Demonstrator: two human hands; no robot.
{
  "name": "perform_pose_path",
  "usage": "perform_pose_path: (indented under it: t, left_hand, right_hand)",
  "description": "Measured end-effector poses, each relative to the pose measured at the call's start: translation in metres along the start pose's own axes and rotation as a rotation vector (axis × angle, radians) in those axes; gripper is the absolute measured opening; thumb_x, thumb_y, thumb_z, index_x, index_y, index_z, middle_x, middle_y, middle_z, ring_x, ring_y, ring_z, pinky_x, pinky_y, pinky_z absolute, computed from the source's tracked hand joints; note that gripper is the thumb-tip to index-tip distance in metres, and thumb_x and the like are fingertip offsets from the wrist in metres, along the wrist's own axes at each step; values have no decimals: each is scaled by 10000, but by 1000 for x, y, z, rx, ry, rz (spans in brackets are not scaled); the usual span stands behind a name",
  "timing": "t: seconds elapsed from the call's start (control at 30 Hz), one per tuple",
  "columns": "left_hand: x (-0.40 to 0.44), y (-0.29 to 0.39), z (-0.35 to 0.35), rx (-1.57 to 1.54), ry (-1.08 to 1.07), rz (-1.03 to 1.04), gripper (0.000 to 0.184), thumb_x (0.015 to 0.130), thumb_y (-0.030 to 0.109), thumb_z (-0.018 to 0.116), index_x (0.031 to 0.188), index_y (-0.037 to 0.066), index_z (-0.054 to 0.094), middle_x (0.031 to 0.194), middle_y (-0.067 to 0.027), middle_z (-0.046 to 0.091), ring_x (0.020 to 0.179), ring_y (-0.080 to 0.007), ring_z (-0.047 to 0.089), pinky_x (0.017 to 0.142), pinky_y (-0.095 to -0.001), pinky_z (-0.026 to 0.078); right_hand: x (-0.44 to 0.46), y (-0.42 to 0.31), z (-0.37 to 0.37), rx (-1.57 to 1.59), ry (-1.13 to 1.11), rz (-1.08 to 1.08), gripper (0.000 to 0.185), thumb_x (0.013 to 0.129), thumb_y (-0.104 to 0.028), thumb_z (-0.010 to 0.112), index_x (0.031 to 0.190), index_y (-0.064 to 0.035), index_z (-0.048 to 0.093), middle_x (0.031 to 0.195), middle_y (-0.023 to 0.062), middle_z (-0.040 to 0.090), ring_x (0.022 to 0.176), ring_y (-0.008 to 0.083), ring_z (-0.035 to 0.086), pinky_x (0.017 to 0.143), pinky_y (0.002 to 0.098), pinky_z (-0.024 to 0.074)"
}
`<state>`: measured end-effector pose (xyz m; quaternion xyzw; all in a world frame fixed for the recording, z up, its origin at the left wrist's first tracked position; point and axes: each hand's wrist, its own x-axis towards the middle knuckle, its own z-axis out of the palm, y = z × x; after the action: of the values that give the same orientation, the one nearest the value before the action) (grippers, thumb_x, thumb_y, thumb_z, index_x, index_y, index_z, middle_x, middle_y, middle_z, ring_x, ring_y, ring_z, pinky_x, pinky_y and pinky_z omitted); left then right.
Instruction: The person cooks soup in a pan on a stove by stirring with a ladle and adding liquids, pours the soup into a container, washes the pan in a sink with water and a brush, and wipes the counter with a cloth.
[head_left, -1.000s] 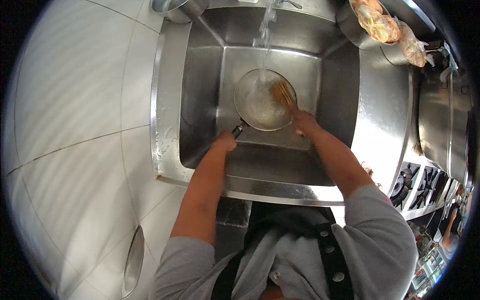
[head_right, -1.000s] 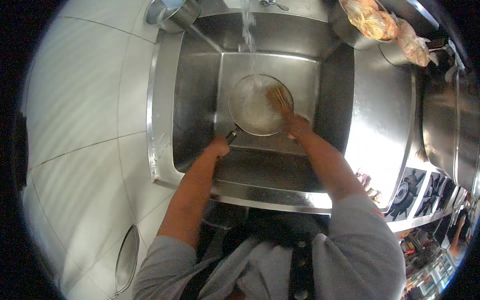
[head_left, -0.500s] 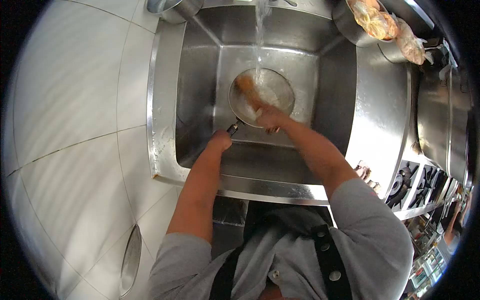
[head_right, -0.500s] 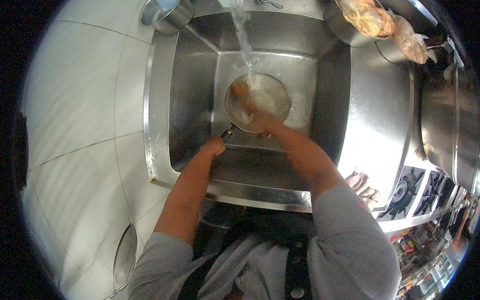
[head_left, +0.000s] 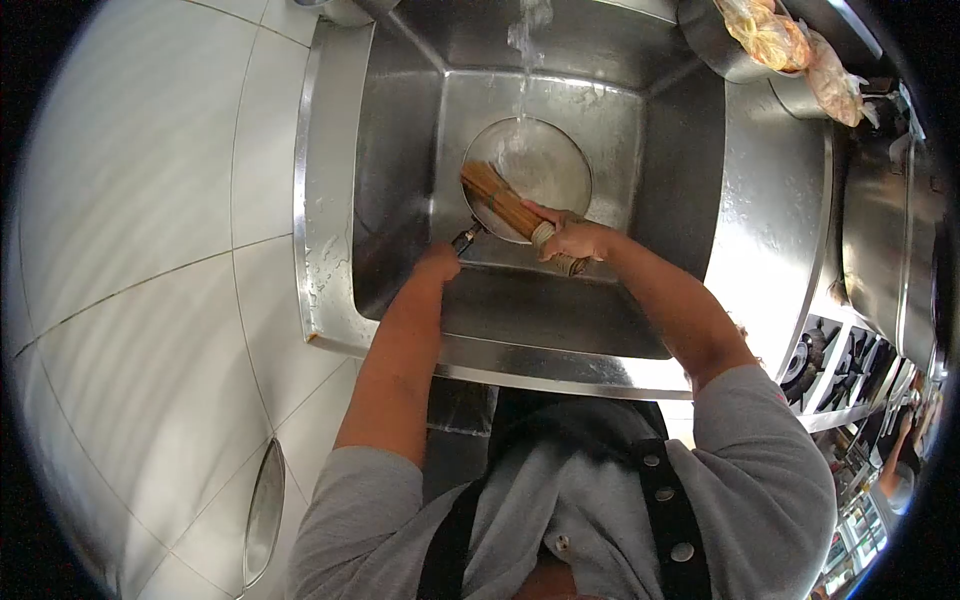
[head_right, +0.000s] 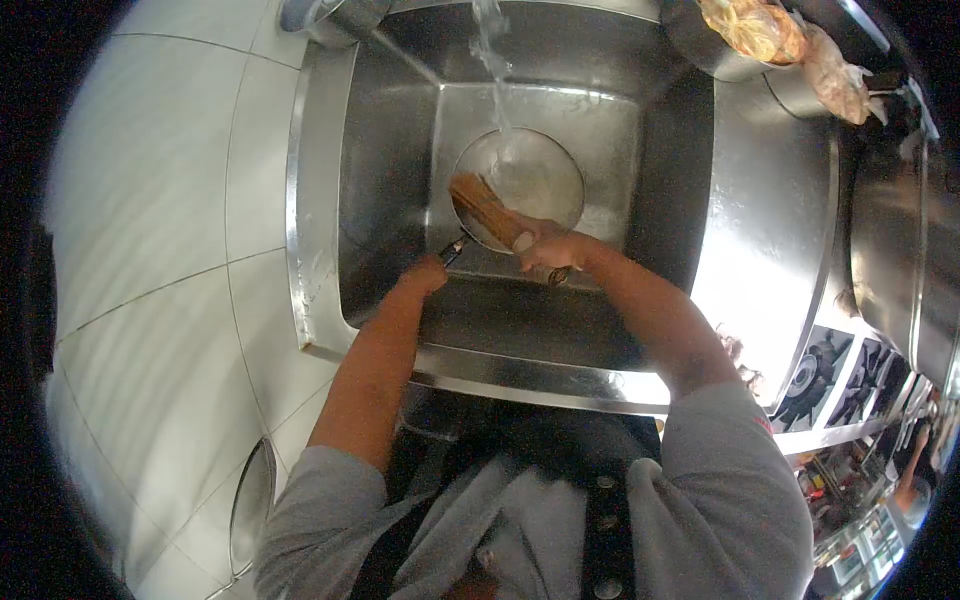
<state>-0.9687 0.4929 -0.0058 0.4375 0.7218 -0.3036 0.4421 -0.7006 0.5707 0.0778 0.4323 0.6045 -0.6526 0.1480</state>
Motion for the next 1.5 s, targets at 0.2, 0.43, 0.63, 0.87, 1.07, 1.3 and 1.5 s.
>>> perform_pose_path:
  t: [0.2,0.43,0.63,0.87,1.07,1.3,1.5]
  left_hand:
    - [35,-17,21,77,61,55,303,824,93,563,1099,-17,626,1063,-204,643,1006,-346,630,817,-422,505]
    - [7,-6,6,107,81,16,317,845,129,553,1130,3,615,1117,-196,624,1012,-330,628,821,-421,503]
    - [17,-8,10,48,86,-31,320,853,160,547,1119,-8,608,1123,-191,619,1027,-333,621,818,-436,501]
    - [33,-14,14,90,71,13,329,851,133,547,1140,-19,584,1130,-204,616,1043,-342,615,848,-427,498]
    - [16,-7,5,94,123,-2,322,840,102,562,1139,-9,603,1144,-195,615,1051,-335,614,854,-416,497]
    - [26,-11,15,28,118,28,303,834,90,548,1109,-14,619,1136,-199,619,1044,-332,617,843,-414,499]
    - [8,-4,-1,232,21,39,308,827,91,559,1109,-14,623,1135,-197,621,1038,-334,620,827,-409,504]
  right_hand:
    - [-18,31,-50,-714,-155,202,876,677,-89,668,1454,-234,292,1195,195,561,907,264,623,636,368,532]
    - [-3,28,-48,-423,-229,287,929,688,-74,685,1480,-275,246,1041,133,633,885,244,611,763,388,504]
    - [-105,-34,-144,-404,-81,370,903,684,-98,699,1469,-232,273,1196,148,582,941,283,609,853,391,495]
    - [-32,8,-78,-614,330,25,434,739,-228,655,1114,-15,610,995,180,670,871,331,657,745,412,533]
    - [-34,27,4,-802,78,37,457,796,-161,559,1245,-77,551,1071,214,642,987,346,630,868,459,477]
    - [80,26,13,-502,-56,236,423,760,-176,674,1153,-51,582,1159,160,596,994,296,612,818,418,495]
    - [23,43,-30,-112,-108,150,504,792,-218,644,1241,-31,511,1123,167,607,1125,297,538,923,408,441]
